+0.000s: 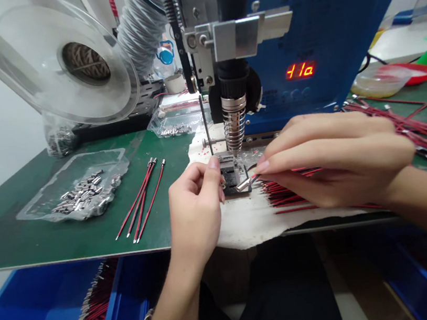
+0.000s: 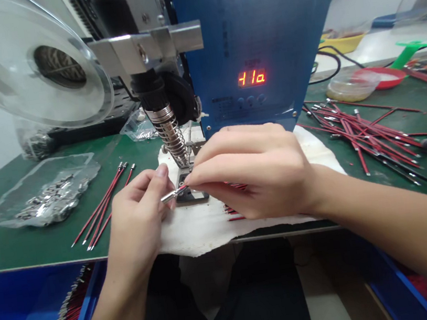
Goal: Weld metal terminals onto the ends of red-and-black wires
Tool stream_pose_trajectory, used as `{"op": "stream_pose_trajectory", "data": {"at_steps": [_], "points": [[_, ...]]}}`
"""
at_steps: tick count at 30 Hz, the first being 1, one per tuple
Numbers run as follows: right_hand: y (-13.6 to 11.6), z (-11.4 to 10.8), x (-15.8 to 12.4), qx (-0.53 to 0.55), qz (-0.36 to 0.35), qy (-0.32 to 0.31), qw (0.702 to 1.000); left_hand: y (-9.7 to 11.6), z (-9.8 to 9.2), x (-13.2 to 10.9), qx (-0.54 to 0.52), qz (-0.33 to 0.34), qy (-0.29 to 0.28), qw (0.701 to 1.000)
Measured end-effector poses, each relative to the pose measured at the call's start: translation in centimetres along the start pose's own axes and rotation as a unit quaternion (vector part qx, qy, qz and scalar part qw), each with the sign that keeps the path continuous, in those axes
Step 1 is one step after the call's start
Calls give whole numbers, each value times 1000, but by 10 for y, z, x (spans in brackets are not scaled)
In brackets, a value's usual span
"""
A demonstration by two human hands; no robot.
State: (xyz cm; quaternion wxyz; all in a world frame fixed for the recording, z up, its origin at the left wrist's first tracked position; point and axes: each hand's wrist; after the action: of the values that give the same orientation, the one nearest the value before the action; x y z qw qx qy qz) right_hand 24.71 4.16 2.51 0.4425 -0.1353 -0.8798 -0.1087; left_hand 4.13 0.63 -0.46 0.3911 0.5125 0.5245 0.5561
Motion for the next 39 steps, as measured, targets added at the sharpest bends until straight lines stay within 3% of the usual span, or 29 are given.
{"op": "stream_pose_trajectory", "data": {"at_steps": [8,14,19,21,26,29,34,39], "points": [[0,1,1,14,3,13,1000,1,0,0,10,16,2,1000],[-2,0,0,0,16,37,999,4,-1,-14,77,126,20,989],[-8,-2,2,58,40,40,997,11,10,-33,98,250,-66,961],[-10,-2,4,106,58,41,992,11,17,-35,74,271,-90,956],[-13,-1,3,213,128,48,967,8,26,-36,-43,204,-90,974],[-13,-3,2,278,161,38,946,8,26,-38,-97,125,-106,982],[-14,-7,9,365,250,-22,896,9,13,-37,-230,-9,-175,957],[-10,-5,12,396,399,-136,816,5,-7,-26,-140,-38,-235,961]]}}
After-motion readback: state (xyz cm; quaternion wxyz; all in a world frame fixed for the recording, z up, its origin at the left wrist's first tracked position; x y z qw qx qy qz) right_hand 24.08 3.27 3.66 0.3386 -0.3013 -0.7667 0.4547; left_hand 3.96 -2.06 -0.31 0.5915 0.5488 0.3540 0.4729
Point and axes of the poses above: each hand's wrist, its own x-axis towards the middle knuckle, its own z-axis out of the palm, y = z × x
